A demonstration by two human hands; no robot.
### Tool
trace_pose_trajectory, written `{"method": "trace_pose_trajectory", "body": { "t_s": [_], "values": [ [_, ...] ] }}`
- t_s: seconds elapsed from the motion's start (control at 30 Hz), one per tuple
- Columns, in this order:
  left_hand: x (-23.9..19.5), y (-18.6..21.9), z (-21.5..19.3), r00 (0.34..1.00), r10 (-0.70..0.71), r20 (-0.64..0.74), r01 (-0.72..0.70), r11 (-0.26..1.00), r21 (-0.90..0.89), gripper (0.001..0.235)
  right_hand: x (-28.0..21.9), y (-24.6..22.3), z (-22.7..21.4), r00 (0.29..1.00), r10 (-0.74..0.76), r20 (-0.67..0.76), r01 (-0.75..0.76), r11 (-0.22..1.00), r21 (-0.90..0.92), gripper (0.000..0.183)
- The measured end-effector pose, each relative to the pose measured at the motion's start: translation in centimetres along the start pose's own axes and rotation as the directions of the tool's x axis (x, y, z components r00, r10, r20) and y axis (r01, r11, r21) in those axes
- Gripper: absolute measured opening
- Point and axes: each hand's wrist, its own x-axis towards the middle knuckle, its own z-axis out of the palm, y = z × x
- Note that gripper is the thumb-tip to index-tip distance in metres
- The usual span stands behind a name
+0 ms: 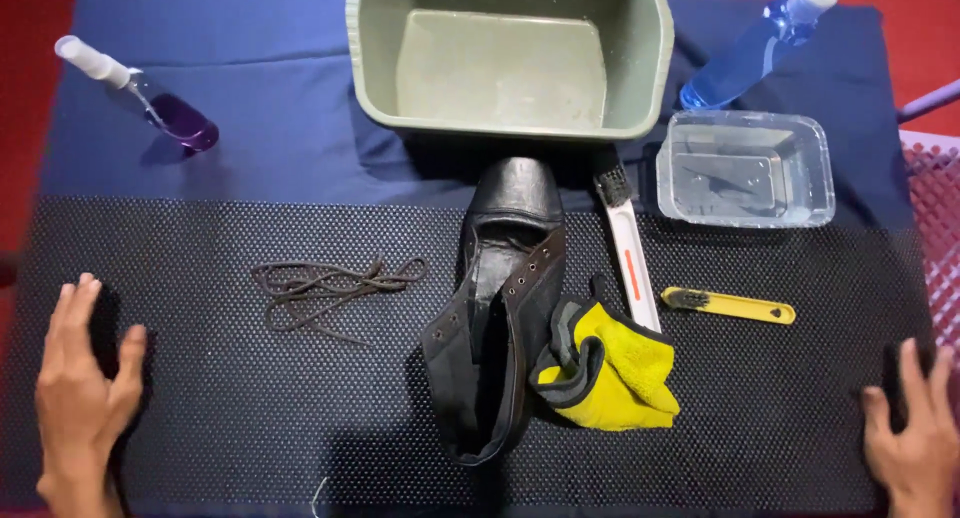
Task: The person cleans a black leather shoe using a yellow cloth and a small yellow brush. They wipe the shoe's surface and then scrub the toe area and the eyelet section with the brush. The shoe laces are removed and placed on the table.
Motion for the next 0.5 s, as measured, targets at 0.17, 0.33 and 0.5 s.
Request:
{"method": "trace_pose_trajectory", "body": {
  "t_s": [0.17,0.33,0.5],
  "values": [
    [0.0,1.2,0.2,0.999,0.043,-0.007,-0.043,0.996,0.074,0.071,0.2,-0.5,0.4,0.980,-0.182,-0.086,0.181,0.983,-0.016,0.063],
    [4.3,18.5,-2.5,0.884,0.400,-0.241,-0.460,0.835,-0.301,0.024,-0.2,-17.6,-3.9,0.800,-0.539,-0.264,0.592,0.782,0.196,0.080],
    [1.5,31.5,-2.0,0.834,0.474,-0.283,-0.546,0.785,-0.293,0.051,-0.6,-28.1,-0.4,0.506,-0.862,0.036,0.821,0.495,0.285,0.083]
  ]
}}
